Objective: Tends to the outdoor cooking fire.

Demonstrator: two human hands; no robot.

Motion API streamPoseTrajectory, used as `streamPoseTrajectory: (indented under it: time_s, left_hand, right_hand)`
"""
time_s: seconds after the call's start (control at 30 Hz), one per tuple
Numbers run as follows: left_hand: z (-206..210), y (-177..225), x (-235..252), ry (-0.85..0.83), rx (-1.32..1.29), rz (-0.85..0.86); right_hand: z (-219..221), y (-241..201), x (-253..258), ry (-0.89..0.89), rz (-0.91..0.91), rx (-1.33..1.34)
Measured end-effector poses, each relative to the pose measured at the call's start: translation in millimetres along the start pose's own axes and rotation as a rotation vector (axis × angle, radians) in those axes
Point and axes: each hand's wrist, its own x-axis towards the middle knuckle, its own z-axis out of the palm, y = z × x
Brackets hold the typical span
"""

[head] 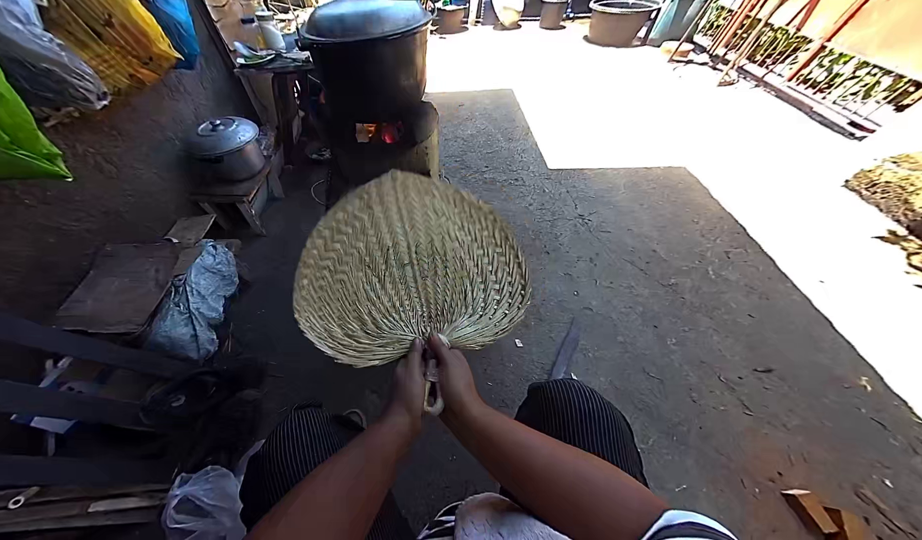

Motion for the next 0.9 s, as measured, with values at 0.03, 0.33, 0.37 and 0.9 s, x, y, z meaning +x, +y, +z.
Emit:
streamPoseTrajectory:
  time_s: [0.03,0.33,0.37,0.9]
  left_hand:
    - [0.2,-1.8,2.3,0.011,0.01,-0.059]
    - [0.2,-0.2,1.6,0.014,0.031,-0.031]
    - [0.1,-1.1,1.1,0.02,0.048,-0.034]
    - [0.4,3.5,-7.2,-0.002,0.057,0.196]
  right_hand:
    - [0.3,1.2,1.4,0.029,0.053,-0.005]
    - [0.8,0.5,2.1,0.012,0.033,0.007]
    - [1.0,0.8,1.0,0.018,0.037,-0.002]
    - [-2.0,-4.6,-2.7,-0.105,-0.134,0.007]
